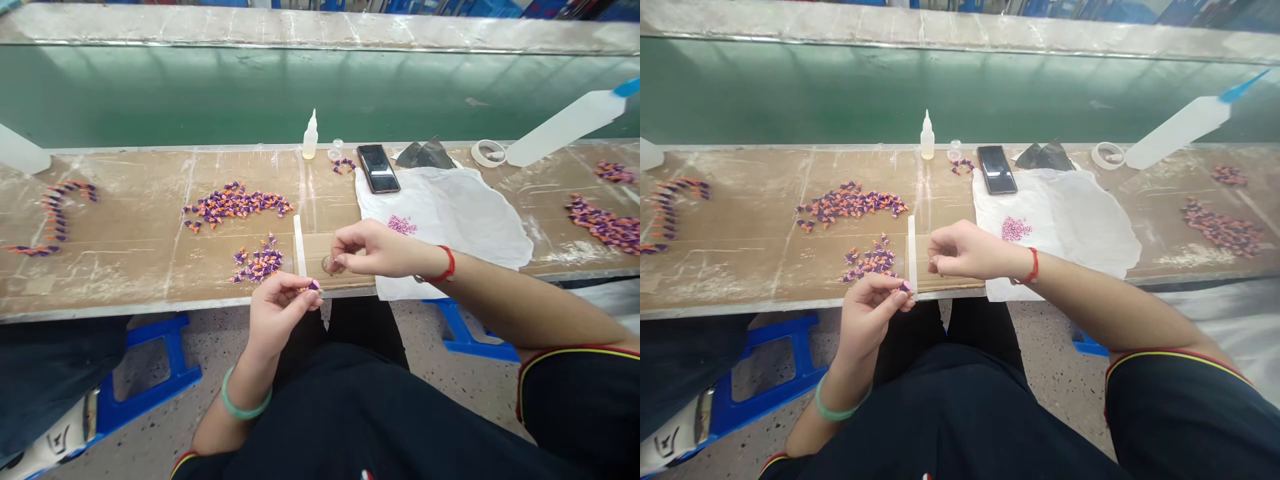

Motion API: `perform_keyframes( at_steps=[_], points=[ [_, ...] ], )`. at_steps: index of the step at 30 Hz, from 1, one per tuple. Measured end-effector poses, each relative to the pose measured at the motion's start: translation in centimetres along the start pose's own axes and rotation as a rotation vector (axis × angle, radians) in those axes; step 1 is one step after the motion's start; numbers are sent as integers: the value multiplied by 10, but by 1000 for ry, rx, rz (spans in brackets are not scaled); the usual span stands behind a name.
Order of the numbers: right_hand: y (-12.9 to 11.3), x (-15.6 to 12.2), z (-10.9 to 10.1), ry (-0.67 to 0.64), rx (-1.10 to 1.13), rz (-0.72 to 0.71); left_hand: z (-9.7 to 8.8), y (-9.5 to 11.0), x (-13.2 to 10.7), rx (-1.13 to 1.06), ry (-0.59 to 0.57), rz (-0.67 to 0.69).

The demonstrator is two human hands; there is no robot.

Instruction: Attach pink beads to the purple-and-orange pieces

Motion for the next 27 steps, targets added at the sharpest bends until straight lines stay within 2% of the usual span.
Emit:
perform_keyframes(
  at_steps=[2,4,11,27],
  points=[
    [-5,-11,6,-82,236,25,11,11,2,-32,-22,61],
    [-12,-20,10,-110,309,16,21,21,2,-43,-51,105],
    [-33,-46,7,-47,252,-105,38,36,-4,-39,-95,155],
    [-44,-68,-1,134,113,-218,50,53,-7,59,-148,249]
  ],
)
Point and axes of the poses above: each hand's wrist, its own x-axis towards the middle knuckle, its own z-axis out of the palm, y = z × x, the point moved 8 cm from there along x, towards the middle knuckle, and after that the axes turned 15 degrees about z, right-handed, at the moved point
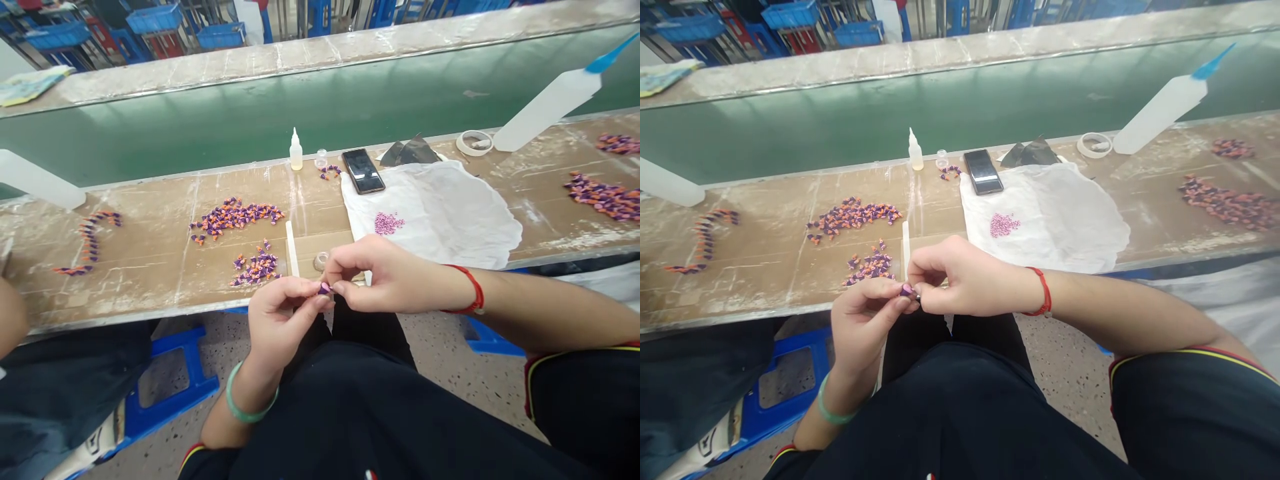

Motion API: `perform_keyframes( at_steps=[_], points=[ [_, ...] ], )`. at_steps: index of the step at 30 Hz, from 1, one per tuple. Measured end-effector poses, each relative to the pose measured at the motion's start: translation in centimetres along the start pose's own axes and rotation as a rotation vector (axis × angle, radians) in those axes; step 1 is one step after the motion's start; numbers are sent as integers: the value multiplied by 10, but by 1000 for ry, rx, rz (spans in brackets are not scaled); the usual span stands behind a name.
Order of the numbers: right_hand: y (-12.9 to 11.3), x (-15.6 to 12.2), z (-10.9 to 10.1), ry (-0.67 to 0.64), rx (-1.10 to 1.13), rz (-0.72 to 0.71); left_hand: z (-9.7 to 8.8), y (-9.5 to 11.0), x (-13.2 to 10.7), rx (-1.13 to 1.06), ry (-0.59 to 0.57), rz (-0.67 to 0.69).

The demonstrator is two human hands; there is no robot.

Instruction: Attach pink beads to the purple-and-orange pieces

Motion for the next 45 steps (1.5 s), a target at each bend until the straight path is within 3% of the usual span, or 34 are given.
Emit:
perform_keyframes(
  at_steps=[11,20,28,34,37,40,42,45],
  points=[
    [-9,-7,-1,75,-86,-95,2,4,2,53,-25,43],
    [-8,-10,0,112,-119,-126,2,-3,3,45,-1,-15],
    [1,-7,-8,39,2,20,0,-17,-4,-73,61,-223],
    [19,-9,-17,57,239,149,-1,-16,-5,45,39,-239],
    [33,-10,-20,52,298,187,-7,-16,4,254,-71,-167],
    [55,-12,-28,111,305,234,-21,-24,19,595,-295,-49],
    [74,-15,-36,166,292,273,-38,-35,28,782,-415,-11],
    [101,-21,-45,229,290,333,-70,-55,41,950,-496,-50]
  ],
)
Point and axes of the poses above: each hand's wrist, its own x-axis towards the middle knuckle, its own z-axis out of the palm, y = z × x, the point moved 8 cm from there along x, towards the middle knuckle, and after that the axes turned 15 degrees about z, right-handed, at the moved point
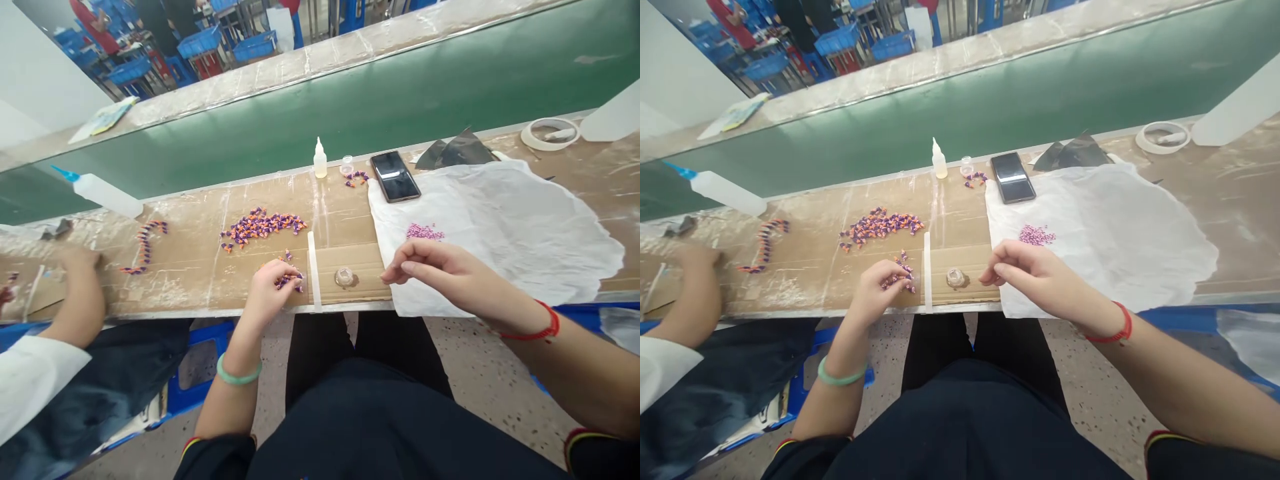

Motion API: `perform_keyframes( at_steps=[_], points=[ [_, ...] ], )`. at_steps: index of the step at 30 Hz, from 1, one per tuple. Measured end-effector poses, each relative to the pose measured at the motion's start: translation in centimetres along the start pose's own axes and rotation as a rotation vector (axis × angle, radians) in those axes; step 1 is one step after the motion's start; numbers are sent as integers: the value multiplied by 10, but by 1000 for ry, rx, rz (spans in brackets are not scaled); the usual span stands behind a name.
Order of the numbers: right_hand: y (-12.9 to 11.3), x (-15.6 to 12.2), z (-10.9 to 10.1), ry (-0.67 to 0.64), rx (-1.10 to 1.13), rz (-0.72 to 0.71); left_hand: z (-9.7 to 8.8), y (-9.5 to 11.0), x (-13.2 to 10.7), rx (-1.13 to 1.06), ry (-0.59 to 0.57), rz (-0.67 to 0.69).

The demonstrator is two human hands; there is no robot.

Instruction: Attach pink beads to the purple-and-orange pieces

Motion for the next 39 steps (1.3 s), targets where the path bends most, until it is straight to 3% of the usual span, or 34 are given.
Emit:
perform_keyframes(
  at_steps=[6,12,16,21,29,33,37,39],
  points=[
    [30,6,-15,56,62,74,-6,-53,37,205,23,-175],
    [38,3,-23,117,112,95,15,-74,89,307,1,-251],
    [43,-3,-35,168,118,111,18,-68,92,308,-28,-256],
    [52,-5,-48,226,149,132,10,-53,83,216,-11,-237],
    [58,-6,-48,235,162,127,7,-33,79,-7,23,-148],
    [60,-14,-65,353,150,83,9,-18,75,-134,63,-70],
    [60,-22,-87,560,-105,-26,6,-3,68,-225,116,-17],
    [64,-19,-89,596,-297,-61,7,-2,59,-278,100,-60]
  ],
)
Point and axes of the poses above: each hand's wrist, its own x-axis towards the middle knuckle, its own z-axis out of the palm, y = z × x, the point moved 8 cm from there along x, towards the middle knuckle, and after that the axes turned 15 degrees about z, right-handed, at the moved point
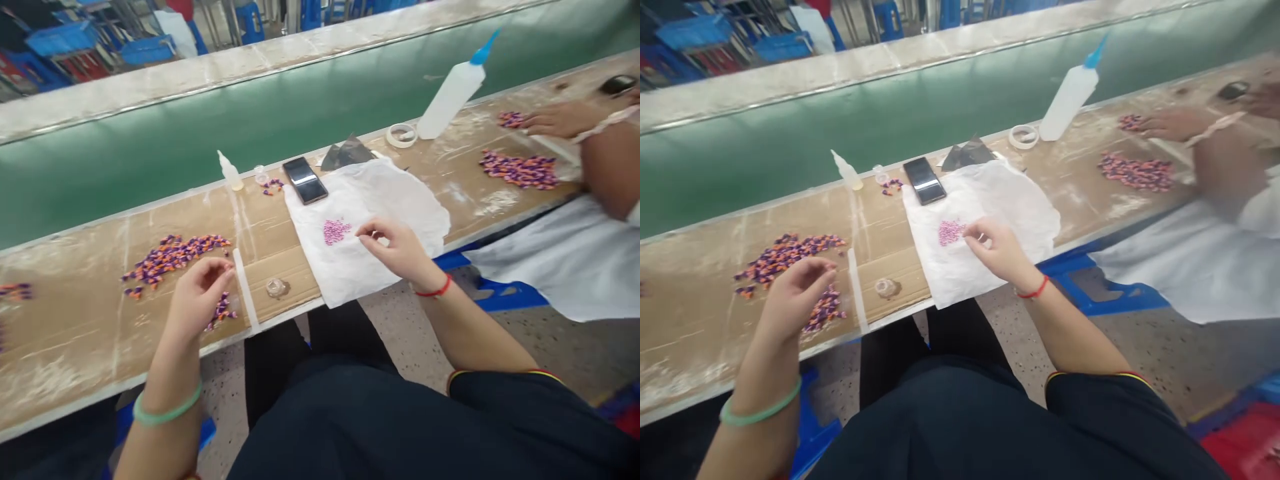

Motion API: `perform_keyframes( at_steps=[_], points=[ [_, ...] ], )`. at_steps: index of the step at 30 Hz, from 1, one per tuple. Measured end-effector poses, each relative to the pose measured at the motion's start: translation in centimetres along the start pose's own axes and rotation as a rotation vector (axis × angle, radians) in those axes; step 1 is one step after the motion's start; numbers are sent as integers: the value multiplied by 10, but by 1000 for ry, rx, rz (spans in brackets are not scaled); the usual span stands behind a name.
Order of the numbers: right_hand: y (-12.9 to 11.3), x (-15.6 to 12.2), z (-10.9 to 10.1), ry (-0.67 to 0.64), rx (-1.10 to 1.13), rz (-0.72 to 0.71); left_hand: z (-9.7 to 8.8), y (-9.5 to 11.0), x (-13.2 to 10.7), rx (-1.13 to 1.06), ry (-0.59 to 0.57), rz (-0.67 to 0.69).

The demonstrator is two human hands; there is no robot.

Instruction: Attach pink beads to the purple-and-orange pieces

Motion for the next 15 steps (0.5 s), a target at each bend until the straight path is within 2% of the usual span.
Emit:
perform_keyframes(
  at_steps=[3,7,11,15],
  points=[
    [11,6,13,-7,-167,-48,3,-2,-19,-121,-28,-94],
    [18,17,37,-31,-239,-70,16,-6,-48,-274,-76,-180],
    [13,27,57,-44,-267,-121,35,-5,-68,-326,-154,-180],
    [11,29,65,-43,-280,-155,41,-7,-79,-357,-154,-190]
  ],
)
Point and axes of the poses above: each hand's wrist, its own x-axis towards the middle knuckle, its own z-axis out of the palm, y = z × x, the point moved 8 cm from there along x, towards the middle knuckle, and after that the axes turned 15 degrees about z, right-handed, at the moved point
